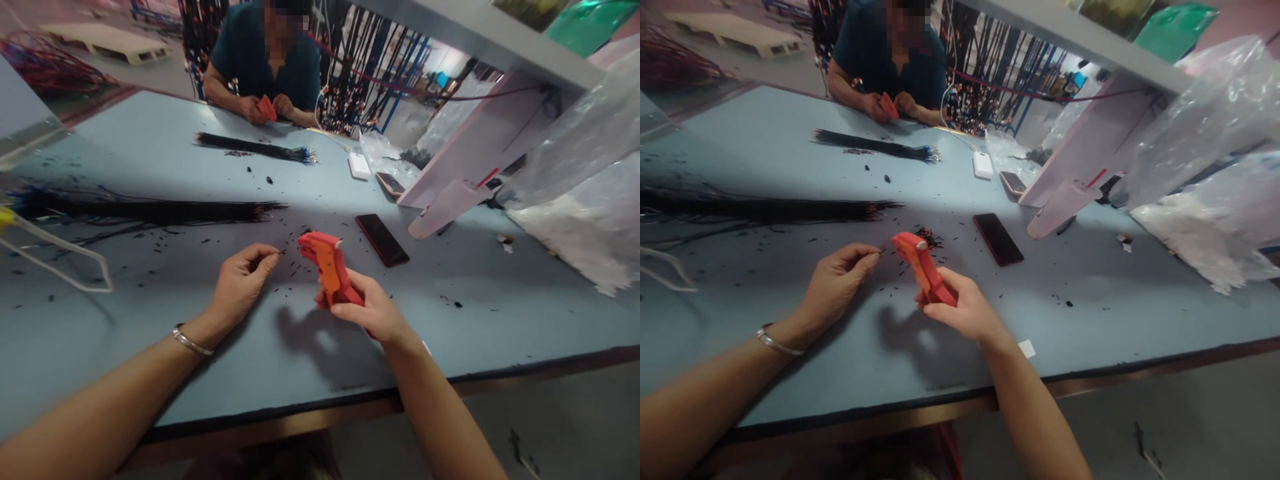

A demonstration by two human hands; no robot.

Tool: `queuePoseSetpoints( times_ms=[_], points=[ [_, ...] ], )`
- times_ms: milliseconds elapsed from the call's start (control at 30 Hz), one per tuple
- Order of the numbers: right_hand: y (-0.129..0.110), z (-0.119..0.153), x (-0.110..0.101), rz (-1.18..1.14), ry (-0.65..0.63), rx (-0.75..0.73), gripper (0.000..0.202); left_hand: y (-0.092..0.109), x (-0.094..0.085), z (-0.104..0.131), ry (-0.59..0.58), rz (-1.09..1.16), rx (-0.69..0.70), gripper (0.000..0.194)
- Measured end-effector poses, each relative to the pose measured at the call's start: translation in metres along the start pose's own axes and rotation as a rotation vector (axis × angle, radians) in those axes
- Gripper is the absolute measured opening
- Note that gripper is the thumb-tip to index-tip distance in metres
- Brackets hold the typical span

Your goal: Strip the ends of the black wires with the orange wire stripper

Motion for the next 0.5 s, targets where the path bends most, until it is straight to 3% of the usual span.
queuePoseSetpoints(
  times_ms=[100,167,300,500],
  points=[
    [0.006,0.003,0.007,-0.408,-0.139,0.051,0.036,0.001,0.001,0.0,0.004,0.008,0.014,0.02],
    [0.01,0.003,0.013,-0.546,-0.199,0.116,0.037,0.003,0.001,0.001,-0.003,-0.031,0.045,0.019],
    [0.016,0.001,0.022,-0.601,-0.24,0.225,0.035,0.007,0.002,0.003,-0.026,-0.146,0.12,0.02],
    [0.02,0.0,0.026,-0.646,-0.26,0.233,0.037,0.008,0.003,0.004,-0.047,-0.231,0.139,0.021]
  ],
)
Point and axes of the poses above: each hand's wrist, its own z-axis away from the middle knuckle, its own x-axis out of the palm, y = z × x, the point moved 4 cm from there along -z, towards the middle knuckle, and after that the axes turned 13 degrees about z, right-handed, at the moved point
